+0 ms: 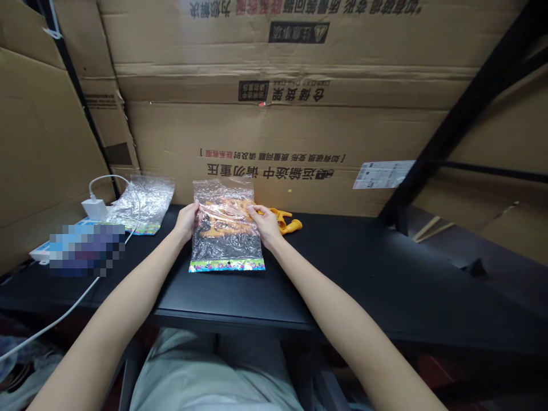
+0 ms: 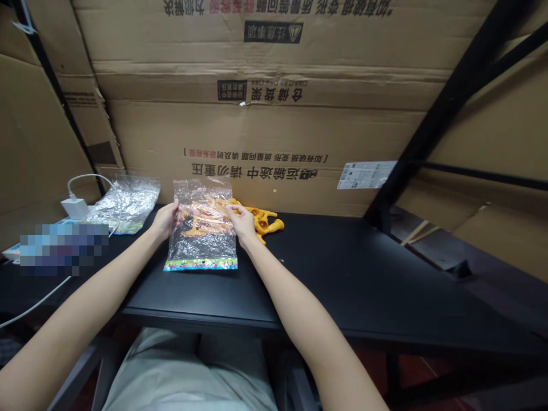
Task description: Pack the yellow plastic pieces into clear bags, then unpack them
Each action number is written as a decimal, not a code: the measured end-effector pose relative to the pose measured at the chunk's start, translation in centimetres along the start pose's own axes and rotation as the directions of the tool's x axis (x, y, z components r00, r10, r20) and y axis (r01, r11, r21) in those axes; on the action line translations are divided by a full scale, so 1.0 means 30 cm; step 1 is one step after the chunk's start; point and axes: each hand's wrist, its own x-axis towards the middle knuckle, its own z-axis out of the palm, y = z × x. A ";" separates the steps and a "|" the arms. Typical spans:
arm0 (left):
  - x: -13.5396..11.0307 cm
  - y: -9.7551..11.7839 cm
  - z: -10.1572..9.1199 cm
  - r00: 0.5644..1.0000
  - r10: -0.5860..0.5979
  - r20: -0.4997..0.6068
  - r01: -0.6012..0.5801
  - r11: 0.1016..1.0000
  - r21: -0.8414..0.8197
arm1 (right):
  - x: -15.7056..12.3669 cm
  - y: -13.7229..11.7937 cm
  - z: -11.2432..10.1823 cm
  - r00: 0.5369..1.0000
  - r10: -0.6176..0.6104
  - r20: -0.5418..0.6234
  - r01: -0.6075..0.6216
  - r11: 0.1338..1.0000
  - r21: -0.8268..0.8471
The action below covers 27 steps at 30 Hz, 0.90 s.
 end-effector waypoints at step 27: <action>-0.139 -0.076 0.119 0.419 0.210 0.883 -0.861 -0.216 0.460 | 0.072 -0.025 -0.107 0.916 0.171 -0.362 -0.031 0.932 0.362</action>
